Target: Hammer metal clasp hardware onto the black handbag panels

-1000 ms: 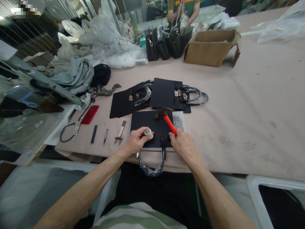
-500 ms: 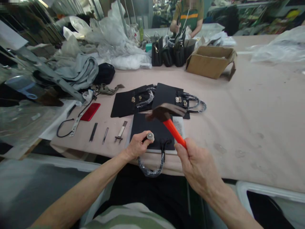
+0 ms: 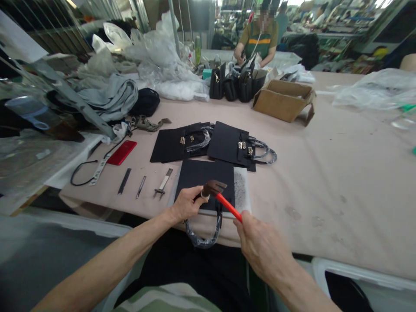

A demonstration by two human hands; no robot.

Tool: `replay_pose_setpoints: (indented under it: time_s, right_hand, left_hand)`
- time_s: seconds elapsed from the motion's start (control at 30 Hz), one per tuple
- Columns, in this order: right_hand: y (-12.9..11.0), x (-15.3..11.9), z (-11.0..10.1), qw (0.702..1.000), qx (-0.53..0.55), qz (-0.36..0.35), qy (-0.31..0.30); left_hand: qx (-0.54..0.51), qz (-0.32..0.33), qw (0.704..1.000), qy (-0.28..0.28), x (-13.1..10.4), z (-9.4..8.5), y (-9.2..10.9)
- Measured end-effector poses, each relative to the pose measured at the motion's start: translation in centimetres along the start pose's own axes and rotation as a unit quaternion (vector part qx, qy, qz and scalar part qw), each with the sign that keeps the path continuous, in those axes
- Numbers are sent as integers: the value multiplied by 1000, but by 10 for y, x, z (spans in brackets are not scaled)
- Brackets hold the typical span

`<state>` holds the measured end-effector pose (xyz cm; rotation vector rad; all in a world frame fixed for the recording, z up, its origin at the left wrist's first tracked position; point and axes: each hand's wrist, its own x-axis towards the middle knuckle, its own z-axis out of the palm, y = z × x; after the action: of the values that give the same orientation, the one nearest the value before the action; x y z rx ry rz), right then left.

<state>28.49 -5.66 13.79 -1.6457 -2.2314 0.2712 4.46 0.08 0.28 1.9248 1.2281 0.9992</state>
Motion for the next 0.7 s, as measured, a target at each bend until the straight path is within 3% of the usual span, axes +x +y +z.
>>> replay_pose_setpoints:
  time_s: [0.07, 0.2, 0.23, 0.33, 0.4, 0.57, 0.7]
  right_hand:
    - [2, 0, -2, 1000, -2, 5, -14]
    - [-1, -3, -8, 988, -17, 81, 127]
    - [-1, -5, -5, 989, -17, 81, 123]
    - [5, -8, 12, 998, 0, 58, -40]
    - [13, -9, 18, 989, 25, 92, -111]
    - [49, -4, 24, 964, 128, 224, -64]
    - [96, 1, 45, 929, 103, 335, -119]
  left_hand:
    - [4, -2, 1000, -6, 0, 0, 1]
    - [6, 11, 1000, -1, 1, -1, 2]
    - [8, 9, 1000, -1, 1, -1, 2]
    - [11, -1, 1000, -3, 0, -1, 1]
    - [13, -5, 1000, -4, 0, 0, 0]
    - [18, -8, 1000, -12, -1, -3, 1]
    - [-26, -23, 998, -45, 2, -9, 2]
